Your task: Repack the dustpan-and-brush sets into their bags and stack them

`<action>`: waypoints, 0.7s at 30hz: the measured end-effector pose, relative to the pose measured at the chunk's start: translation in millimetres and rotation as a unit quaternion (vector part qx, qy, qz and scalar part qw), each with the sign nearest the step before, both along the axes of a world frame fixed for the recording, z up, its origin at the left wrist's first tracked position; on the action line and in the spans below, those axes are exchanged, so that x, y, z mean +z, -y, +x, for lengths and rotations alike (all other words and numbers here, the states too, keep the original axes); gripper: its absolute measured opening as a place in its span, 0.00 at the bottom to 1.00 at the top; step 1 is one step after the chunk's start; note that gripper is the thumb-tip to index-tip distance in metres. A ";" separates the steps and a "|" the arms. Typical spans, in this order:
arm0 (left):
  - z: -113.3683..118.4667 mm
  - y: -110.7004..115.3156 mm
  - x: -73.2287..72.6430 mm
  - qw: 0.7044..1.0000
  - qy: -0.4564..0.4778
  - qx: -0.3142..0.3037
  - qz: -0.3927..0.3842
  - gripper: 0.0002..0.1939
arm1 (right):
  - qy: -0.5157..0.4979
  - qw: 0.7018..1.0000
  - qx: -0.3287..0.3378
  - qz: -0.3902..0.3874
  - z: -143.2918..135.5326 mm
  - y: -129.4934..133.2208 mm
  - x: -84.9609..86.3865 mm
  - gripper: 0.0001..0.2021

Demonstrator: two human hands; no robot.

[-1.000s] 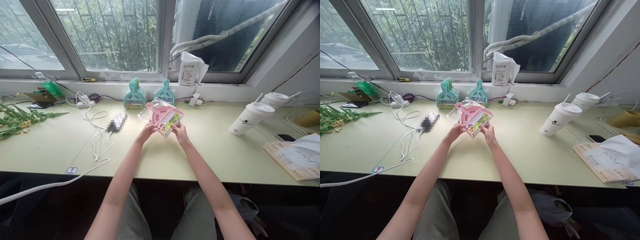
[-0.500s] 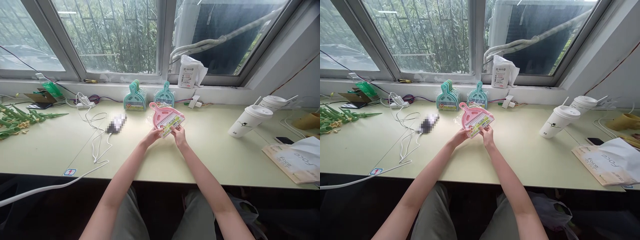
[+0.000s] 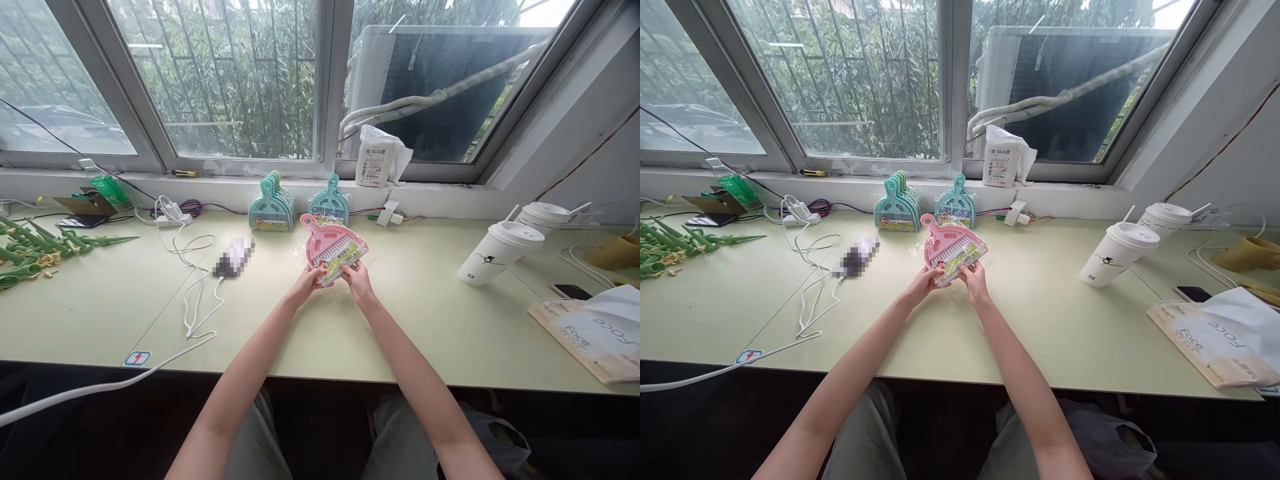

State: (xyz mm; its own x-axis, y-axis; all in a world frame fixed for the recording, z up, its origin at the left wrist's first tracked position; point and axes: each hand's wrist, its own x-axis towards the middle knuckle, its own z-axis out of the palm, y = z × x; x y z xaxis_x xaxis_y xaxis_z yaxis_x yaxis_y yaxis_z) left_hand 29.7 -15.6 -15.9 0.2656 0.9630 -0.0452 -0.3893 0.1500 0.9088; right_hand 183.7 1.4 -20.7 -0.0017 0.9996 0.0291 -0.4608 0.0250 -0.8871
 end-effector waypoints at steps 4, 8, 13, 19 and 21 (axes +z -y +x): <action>-12.6 -5.3 2.4 0.999 0.001 0.026 0.023 0.35 | 0.133 0.986 0.096 -0.042 23.9 -7.7 3.5 0.15; -29.3 -11.6 4.7 0.993 -0.020 0.108 -0.033 0.31 | 0.308 0.946 -0.075 0.072 50.6 -10.1 7.6 0.15; -41.4 -14.6 0.3 0.994 0.001 0.094 -0.055 0.25 | 0.444 0.851 -0.103 0.262 48.6 -5.8 11.9 0.21; -45.7 -10.8 -2.3 0.997 -0.027 0.014 -0.064 0.22 | 0.319 0.914 -0.088 0.234 39.8 -4.0 10.2 0.03; -45.3 -7.1 1.3 0.998 -0.031 -0.018 -0.051 0.21 | 0.301 0.923 -0.091 0.222 39.6 -5.2 7.8 0.04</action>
State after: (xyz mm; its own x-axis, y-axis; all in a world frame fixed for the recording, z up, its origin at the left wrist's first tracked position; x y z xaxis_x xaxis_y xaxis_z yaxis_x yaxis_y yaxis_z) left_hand -15.6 -8.5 -14.6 0.2941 0.9423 -0.1599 -0.3260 0.2562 0.9100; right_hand 223.2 6.6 -12.9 0.0149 0.8746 0.4847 0.1596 0.4765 -0.8646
